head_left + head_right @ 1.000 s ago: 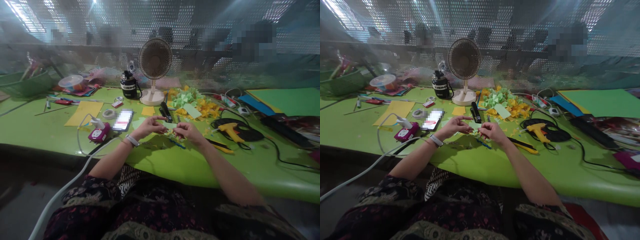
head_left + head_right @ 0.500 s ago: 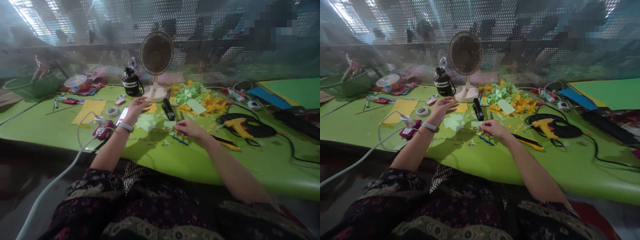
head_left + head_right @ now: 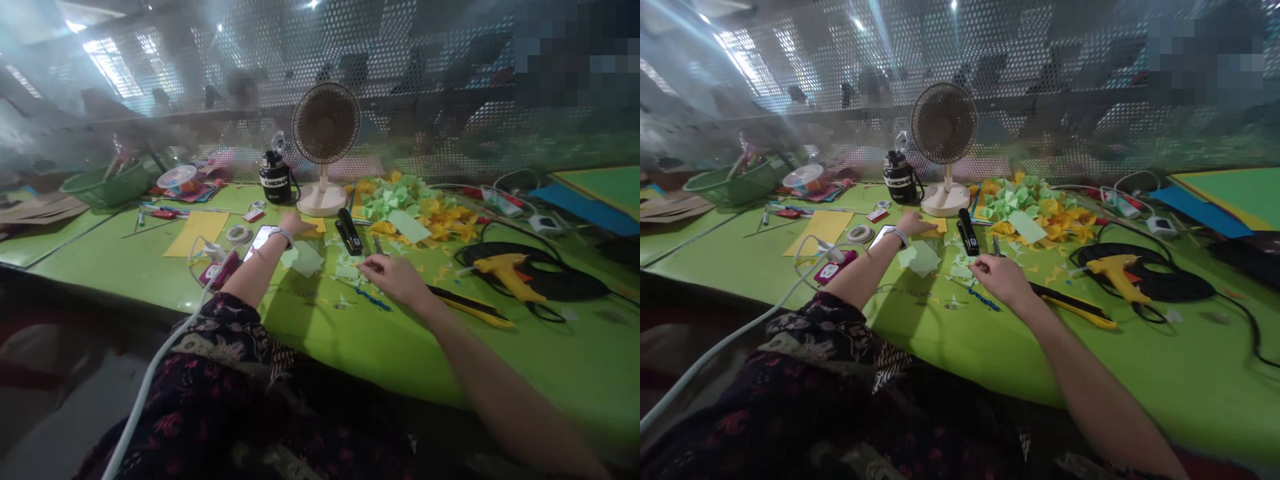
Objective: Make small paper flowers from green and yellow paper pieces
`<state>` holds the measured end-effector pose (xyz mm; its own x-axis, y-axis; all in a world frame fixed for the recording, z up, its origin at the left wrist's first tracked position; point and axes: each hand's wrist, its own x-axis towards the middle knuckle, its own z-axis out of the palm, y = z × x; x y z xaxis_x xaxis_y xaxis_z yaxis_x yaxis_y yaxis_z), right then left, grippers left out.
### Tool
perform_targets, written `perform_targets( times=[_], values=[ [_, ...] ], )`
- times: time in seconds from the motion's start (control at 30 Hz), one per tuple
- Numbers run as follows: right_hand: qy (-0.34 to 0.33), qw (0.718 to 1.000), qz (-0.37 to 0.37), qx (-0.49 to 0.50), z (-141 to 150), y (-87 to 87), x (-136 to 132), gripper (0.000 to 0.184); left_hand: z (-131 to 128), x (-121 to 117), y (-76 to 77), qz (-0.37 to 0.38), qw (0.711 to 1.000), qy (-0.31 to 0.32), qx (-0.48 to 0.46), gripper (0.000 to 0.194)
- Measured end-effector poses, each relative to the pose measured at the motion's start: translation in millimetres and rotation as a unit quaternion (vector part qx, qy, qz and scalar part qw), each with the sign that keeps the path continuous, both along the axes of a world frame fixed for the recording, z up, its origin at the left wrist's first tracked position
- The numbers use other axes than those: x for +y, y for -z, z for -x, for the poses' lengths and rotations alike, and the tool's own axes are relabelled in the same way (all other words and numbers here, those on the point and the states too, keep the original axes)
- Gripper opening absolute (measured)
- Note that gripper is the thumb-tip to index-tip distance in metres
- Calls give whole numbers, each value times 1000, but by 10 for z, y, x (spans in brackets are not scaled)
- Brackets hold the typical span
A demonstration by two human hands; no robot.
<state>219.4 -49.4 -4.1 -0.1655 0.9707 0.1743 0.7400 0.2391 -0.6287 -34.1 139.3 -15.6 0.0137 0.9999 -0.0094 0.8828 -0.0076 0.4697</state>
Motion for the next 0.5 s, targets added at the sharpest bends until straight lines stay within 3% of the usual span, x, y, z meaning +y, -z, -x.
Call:
perform_targets(
  times=[0.13, 0.5],
  values=[
    [-23, 999, 2, -26, 8, 11, -13, 20, -97, 90, 101, -21, 999, -39, -10, 74],
    [-75, 995, -12, -62, 17, 24, -22, 20, -70, 168, 168, -48, 989, 4, -137, 25]
  ],
)
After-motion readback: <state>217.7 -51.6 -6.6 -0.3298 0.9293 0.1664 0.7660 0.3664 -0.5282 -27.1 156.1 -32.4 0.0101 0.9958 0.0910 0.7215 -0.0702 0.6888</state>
